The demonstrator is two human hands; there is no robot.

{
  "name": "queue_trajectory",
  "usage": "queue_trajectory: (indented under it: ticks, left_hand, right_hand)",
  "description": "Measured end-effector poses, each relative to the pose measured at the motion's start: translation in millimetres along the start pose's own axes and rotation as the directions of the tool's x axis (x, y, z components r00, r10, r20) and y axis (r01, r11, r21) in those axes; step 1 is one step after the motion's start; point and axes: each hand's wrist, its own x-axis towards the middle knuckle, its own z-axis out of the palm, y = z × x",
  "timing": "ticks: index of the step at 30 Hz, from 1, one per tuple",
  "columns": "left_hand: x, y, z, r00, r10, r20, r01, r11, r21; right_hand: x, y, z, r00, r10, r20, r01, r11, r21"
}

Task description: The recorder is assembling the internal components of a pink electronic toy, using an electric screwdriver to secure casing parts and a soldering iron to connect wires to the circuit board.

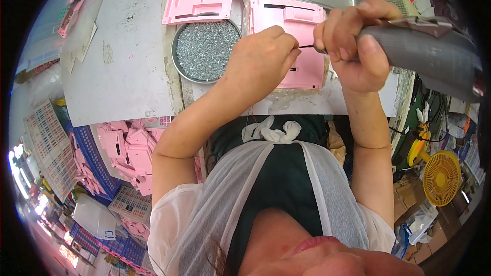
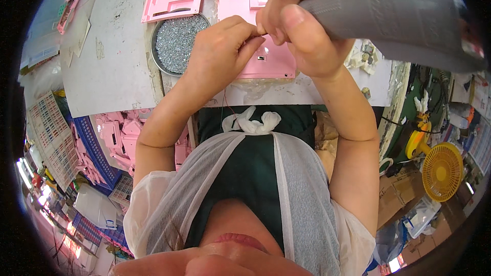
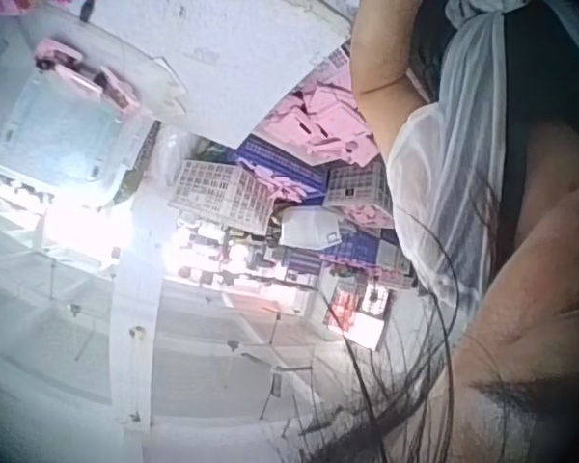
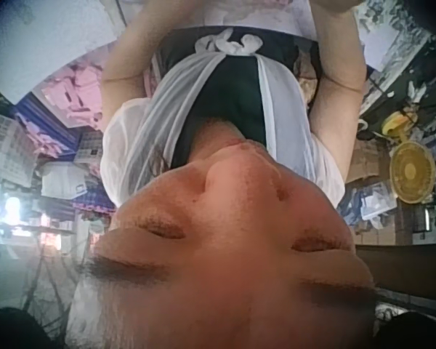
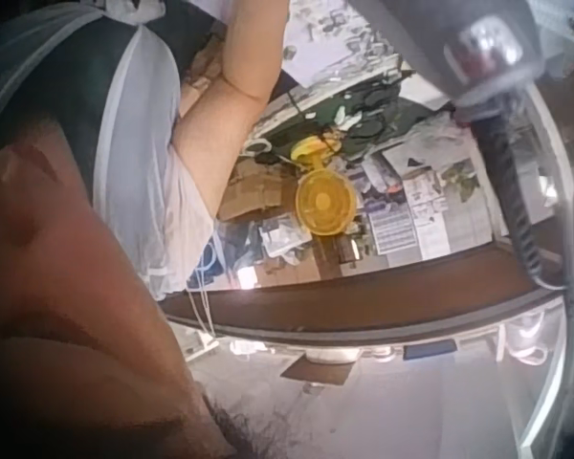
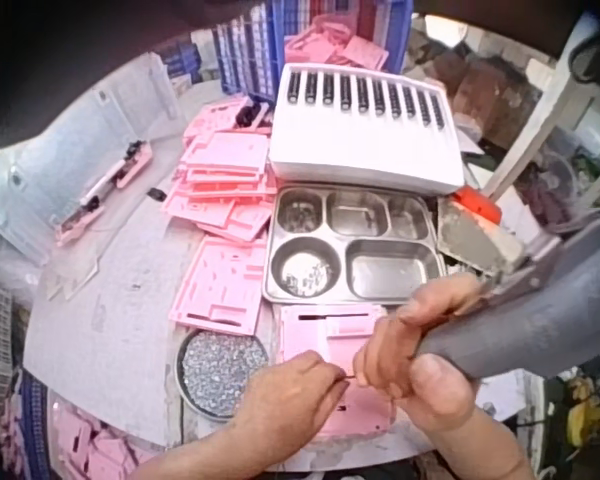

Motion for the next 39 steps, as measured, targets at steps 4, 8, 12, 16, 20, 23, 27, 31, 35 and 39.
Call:
queue_trajectory:
  ticks: [4, 8, 12, 16, 20, 23, 27, 31, 35, 39]
  left_hand:
    - [-1.1, 9.3, -0.9, 1.000, -0.018, -0.020, 0.014, 0.987, -0.162]
    - [-4.9, 16.7, 8.8, 0.994, -0.035, -0.107, -0.005, 0.932, -0.361]
    - [-12.3, 16.5, 18.9, 0.971, 0.033, -0.239, -0.121, 0.923, -0.366]
    - [-18.4, 11.6, 17.3, 0.969, 0.050, -0.242, -0.146, 0.905, -0.400]
    - [-30.2, 5.8, 12.0, 0.958, 0.047, -0.282, -0.116, 0.965, -0.234]
    - [-43.0, -10.0, -43.6, 0.972, -0.113, -0.205, 0.129, 0.989, 0.066]
    - [-68.6, -36.6, -86.0, 0.926, -0.376, -0.030, 0.332, 0.774, 0.540]
    - [-54.4, -51.5, -62.2, 0.958, -0.263, -0.115, 0.287, 0.869, 0.404]
    - [-43.8, -50.2, -66.3, 0.963, -0.207, -0.171, 0.261, 0.872, 0.414]
    - [-44.7, -46.9, -67.3, 0.966, -0.212, -0.149, 0.254, 0.891, 0.376]
  right_hand:
    - [-4.6, -13.0, 2.7, 1.000, -0.014, 0.020, 0.013, 0.999, 0.036]
    - [-7.9, -35.0, 4.2, 1.000, -0.030, 0.009, 0.029, 0.998, 0.063]
    - [-9.6, -46.8, -3.9, 0.994, -0.008, 0.112, 0.002, 0.999, 0.050]
    - [-8.0, -42.2, -1.3, 0.987, 0.010, 0.160, -0.020, 0.998, 0.063]
    - [-7.2, -31.4, 1.9, 0.993, 0.028, 0.118, -0.042, 0.992, 0.122]
    - [-13.2, -37.1, -9.4, 0.999, 0.022, 0.047, -0.024, 0.998, 0.049]
    - [-23.7, -40.7, -19.0, 0.995, -0.007, -0.096, 0.003, 0.999, -0.039]
    - [-23.8, -27.7, -20.1, 0.989, -0.069, -0.134, 0.066, 0.998, -0.022]
    - [-28.7, -28.9, -28.2, 0.984, -0.081, -0.158, 0.062, 0.990, -0.125]
    - [-34.1, -13.5, -38.3, 0.983, -0.070, -0.167, 0.042, 0.986, -0.163]
